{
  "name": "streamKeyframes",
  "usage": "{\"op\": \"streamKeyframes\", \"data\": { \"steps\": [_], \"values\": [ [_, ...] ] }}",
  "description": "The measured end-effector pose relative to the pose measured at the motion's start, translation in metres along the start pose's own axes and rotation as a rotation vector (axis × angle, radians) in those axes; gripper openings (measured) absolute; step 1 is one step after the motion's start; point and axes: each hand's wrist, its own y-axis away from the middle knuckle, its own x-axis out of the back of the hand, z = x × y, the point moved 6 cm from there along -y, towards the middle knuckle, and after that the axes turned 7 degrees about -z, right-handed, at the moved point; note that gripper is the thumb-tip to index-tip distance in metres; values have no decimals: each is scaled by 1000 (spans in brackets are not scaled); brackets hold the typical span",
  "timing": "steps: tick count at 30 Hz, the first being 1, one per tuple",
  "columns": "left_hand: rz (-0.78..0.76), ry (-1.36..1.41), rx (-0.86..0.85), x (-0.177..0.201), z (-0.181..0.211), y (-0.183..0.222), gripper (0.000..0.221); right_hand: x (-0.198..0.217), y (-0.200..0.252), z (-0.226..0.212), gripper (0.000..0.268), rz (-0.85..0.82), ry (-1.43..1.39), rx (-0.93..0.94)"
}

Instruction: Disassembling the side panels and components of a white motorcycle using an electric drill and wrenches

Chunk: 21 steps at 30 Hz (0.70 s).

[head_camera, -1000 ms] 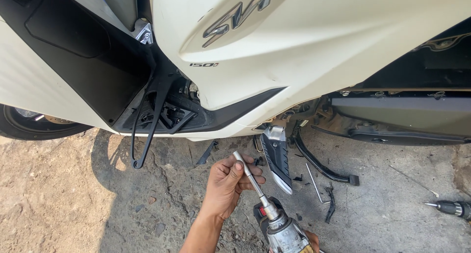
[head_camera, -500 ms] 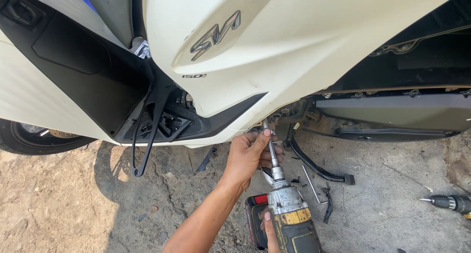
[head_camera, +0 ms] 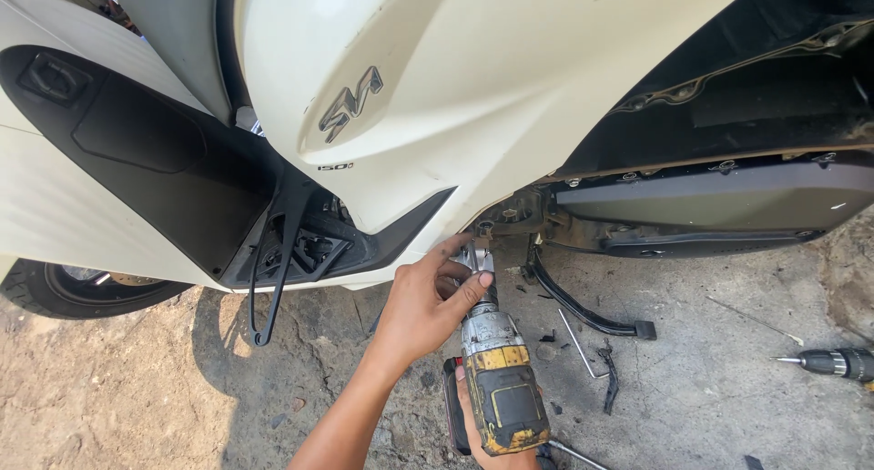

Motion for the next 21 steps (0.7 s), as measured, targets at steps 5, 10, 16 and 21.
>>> {"op": "streamKeyframes", "data": {
  "steps": [5,10,16,21],
  "values": [
    [-303,-232,43,-18,10,-10,78,0,-73,-8,37,-31,89,-32],
    [-366,-234,225,-32,12,-23,74,14,-78,-32,31,64,259,173],
    [-422,-69,384,-44,9,-30,79,31,-91,-40,19,23,-724,-83],
    [-504,87,508,-47,19,-35,89,51,-94,-73,28,-41,-1037,-205]
  ]
}}
